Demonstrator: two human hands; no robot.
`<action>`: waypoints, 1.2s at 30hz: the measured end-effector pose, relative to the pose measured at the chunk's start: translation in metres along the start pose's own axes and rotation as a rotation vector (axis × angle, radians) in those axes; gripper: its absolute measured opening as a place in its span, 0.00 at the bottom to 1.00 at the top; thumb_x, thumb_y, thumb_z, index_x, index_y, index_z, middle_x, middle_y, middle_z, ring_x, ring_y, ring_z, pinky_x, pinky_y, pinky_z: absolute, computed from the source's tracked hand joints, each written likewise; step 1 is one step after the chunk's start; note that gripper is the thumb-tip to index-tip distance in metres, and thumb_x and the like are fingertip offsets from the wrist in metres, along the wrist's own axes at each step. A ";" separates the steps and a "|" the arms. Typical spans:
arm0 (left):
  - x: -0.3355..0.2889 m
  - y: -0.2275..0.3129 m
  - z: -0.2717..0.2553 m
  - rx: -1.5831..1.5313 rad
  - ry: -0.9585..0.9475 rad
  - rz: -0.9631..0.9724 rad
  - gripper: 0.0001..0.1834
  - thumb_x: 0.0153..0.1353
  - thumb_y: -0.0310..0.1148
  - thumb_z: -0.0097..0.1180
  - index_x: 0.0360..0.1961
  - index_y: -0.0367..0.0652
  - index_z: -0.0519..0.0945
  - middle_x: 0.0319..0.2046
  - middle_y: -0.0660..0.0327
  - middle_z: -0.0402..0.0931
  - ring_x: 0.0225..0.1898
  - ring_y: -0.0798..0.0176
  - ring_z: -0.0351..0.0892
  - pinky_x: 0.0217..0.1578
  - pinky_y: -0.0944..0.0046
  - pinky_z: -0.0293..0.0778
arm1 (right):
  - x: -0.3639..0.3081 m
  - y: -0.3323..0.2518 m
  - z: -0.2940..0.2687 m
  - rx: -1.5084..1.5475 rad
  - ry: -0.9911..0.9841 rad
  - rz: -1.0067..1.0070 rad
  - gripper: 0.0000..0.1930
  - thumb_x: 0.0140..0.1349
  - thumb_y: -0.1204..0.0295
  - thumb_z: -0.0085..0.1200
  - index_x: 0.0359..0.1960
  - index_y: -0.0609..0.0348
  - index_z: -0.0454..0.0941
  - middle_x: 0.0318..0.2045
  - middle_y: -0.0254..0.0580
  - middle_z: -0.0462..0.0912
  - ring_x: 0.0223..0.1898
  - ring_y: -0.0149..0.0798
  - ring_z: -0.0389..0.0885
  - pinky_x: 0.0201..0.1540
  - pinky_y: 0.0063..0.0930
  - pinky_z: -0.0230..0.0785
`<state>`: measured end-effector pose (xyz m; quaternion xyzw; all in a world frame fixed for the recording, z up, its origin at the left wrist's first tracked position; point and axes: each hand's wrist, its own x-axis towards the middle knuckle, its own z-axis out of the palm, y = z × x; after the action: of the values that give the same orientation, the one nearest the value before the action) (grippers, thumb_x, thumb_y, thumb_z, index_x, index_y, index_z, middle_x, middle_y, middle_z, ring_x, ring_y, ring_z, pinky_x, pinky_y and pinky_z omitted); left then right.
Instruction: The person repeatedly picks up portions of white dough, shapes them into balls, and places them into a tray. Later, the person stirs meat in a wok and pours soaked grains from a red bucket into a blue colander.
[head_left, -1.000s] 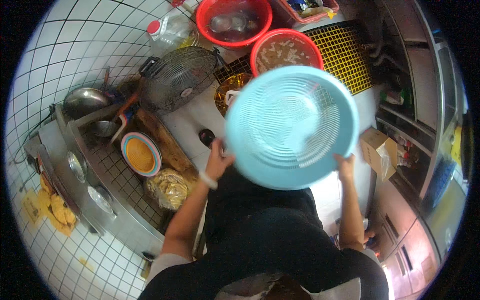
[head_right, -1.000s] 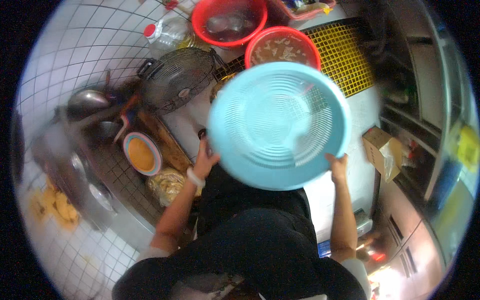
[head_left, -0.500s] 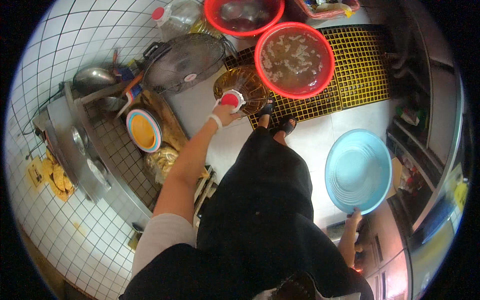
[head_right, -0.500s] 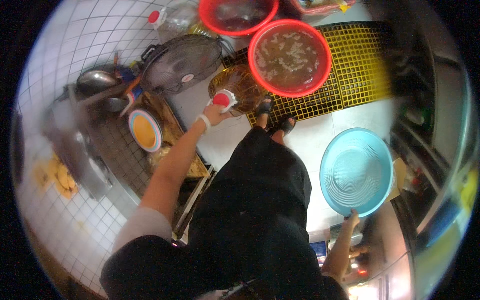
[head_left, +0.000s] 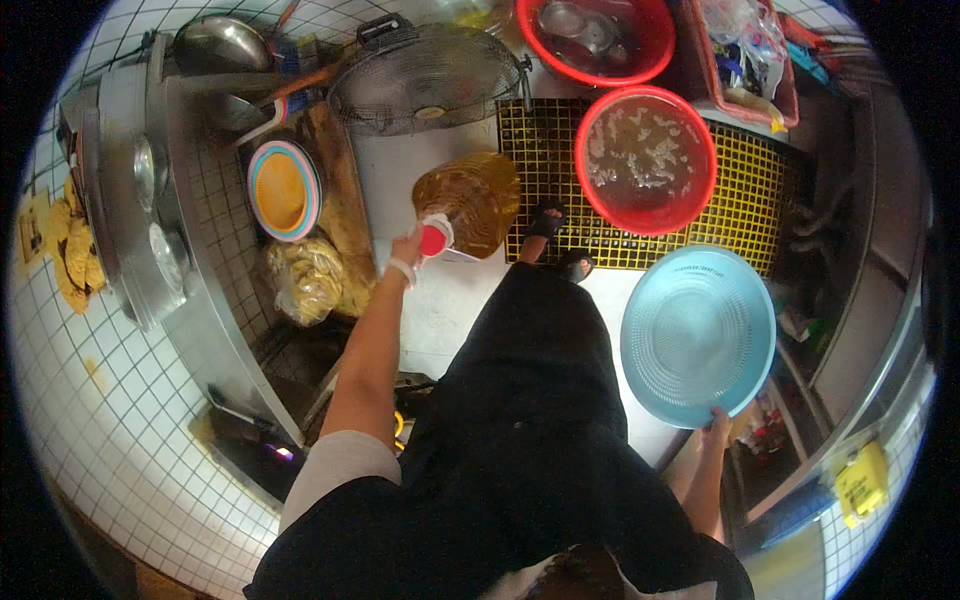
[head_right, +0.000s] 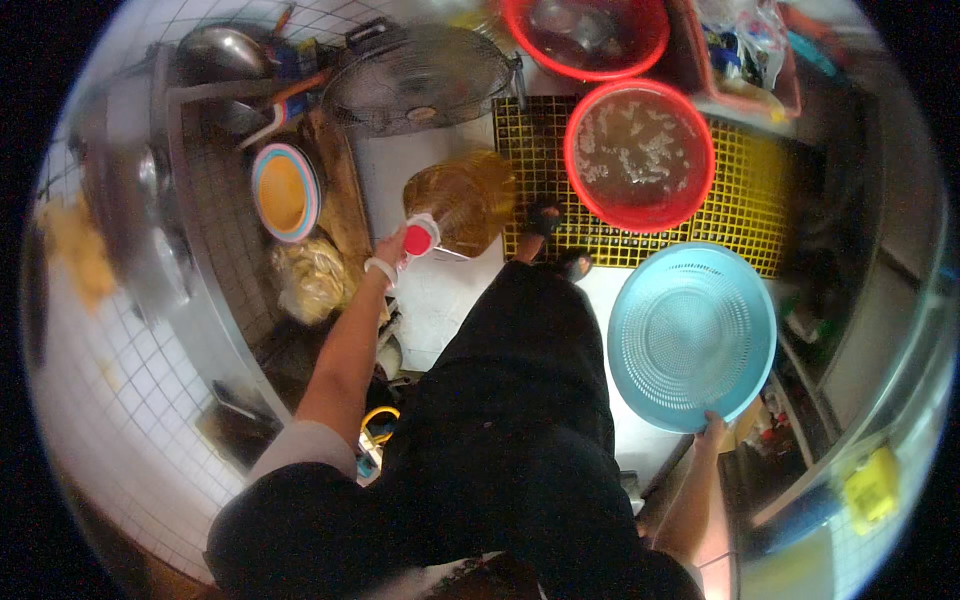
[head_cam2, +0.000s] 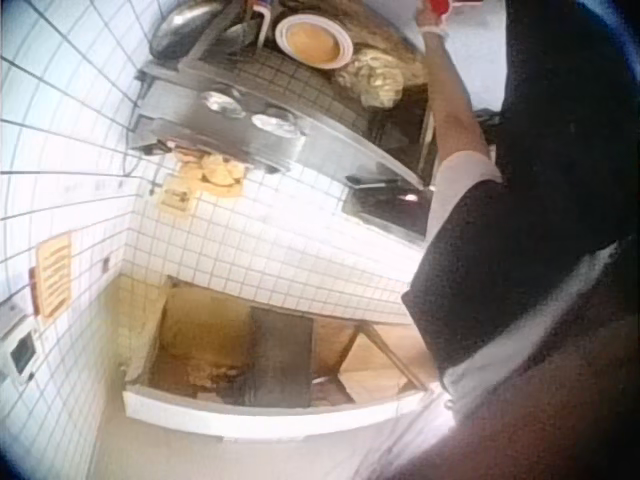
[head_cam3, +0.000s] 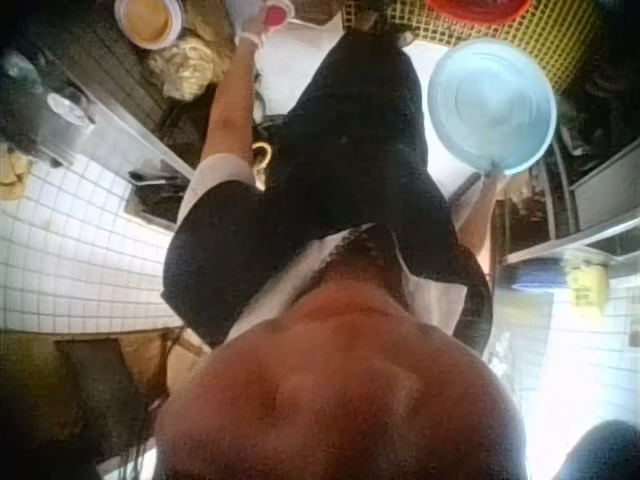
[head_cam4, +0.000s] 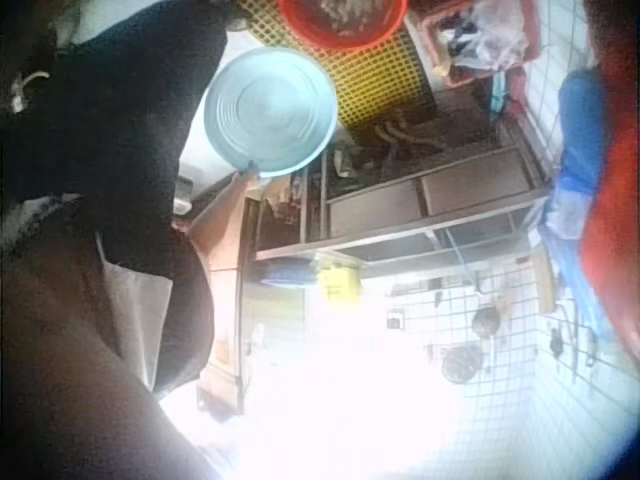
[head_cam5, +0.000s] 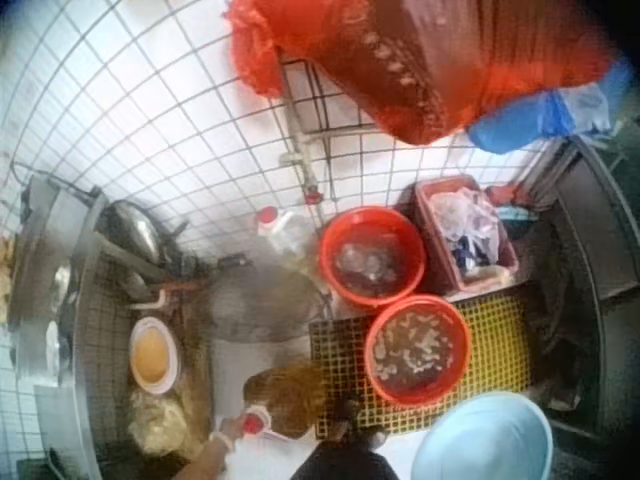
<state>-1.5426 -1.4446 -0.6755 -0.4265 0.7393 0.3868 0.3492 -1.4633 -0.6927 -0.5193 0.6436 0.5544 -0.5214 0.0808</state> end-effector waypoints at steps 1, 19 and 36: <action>0.003 -0.010 0.000 -0.355 0.075 -0.079 0.25 0.58 0.50 0.44 0.50 0.44 0.67 0.33 0.59 0.74 0.31 0.59 0.73 0.33 0.61 0.71 | 0.005 -0.005 0.006 -0.024 -0.035 -0.050 0.16 0.42 0.80 0.48 0.37 0.64 0.68 0.26 0.37 0.71 0.25 0.38 0.71 0.26 0.29 0.69; -0.050 0.017 -0.009 -2.145 0.584 -0.463 0.22 0.57 0.45 0.45 0.50 0.49 0.64 0.50 0.63 0.61 0.48 0.61 0.61 0.45 0.56 0.63 | 0.008 0.103 0.041 0.444 0.259 0.431 0.06 0.44 0.78 0.50 0.23 0.57 0.67 0.18 0.33 0.65 0.16 0.30 0.63 0.13 0.20 0.55; 0.061 0.346 0.217 0.177 -0.044 -0.121 0.23 0.55 0.29 0.49 0.52 0.49 0.60 0.49 0.56 0.62 0.48 0.55 0.65 0.41 0.59 0.70 | 0.200 0.147 0.276 1.197 0.303 0.497 0.09 0.54 0.76 0.43 0.35 0.68 0.65 0.33 0.51 0.70 0.29 0.45 0.74 0.32 0.44 0.76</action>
<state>-1.8375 -1.1609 -0.7313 -0.4292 0.7357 0.3076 0.4241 -1.5385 -0.8097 -0.8630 0.7522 0.0094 -0.6090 -0.2514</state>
